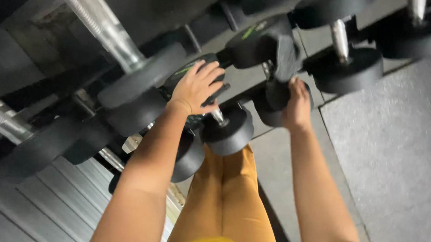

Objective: Cleaning dumbbells on a rack and a weight bench using a spray bottle and a cloth.

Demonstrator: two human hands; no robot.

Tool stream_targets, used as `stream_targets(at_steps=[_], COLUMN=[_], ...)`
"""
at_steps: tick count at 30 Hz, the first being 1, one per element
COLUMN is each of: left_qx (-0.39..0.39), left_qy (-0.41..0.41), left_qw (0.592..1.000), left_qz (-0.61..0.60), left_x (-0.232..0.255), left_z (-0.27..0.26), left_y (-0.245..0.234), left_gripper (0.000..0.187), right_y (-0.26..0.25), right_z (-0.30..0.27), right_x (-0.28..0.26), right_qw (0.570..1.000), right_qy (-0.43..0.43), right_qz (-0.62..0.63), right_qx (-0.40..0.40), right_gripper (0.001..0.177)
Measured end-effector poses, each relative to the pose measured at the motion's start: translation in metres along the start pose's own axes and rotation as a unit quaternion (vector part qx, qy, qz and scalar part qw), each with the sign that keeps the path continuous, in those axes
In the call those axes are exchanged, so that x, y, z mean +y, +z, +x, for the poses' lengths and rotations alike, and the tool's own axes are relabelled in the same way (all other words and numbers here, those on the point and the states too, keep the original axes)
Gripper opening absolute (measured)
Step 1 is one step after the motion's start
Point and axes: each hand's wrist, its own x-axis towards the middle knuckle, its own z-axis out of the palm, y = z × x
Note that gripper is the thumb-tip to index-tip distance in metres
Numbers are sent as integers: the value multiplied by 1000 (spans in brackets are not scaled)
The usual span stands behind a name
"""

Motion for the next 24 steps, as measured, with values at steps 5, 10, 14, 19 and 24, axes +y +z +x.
stream_targets(at_steps=[5, 10, 14, 19, 24], left_qx=[51, 115, 159, 137, 37], left_qy=[-2, -43, -42, -21, -59], left_qw=[996, 976, 937, 917, 927], left_qz=[-77, -181, -310, -374, -368], left_x=[15, 49, 87, 145, 208], left_z=[-21, -41, -46, -38, -14], left_y=[-11, -11, -43, -69, -47], left_gripper=[53, 47, 53, 56, 53], right_y=[4, -31, -50, -107, -108], right_z=[-112, -178, -210, -231, -266], right_x=[-15, -22, -42, -36, -89], right_qw=[990, 995, 957, 921, 877], right_qy=[23, -63, -27, -94, -253], right_qz=[137, 77, 259, 340, 343], right_qx=[-9, 14, 130, 165, 221], right_gripper=[46, 63, 51, 44, 41])
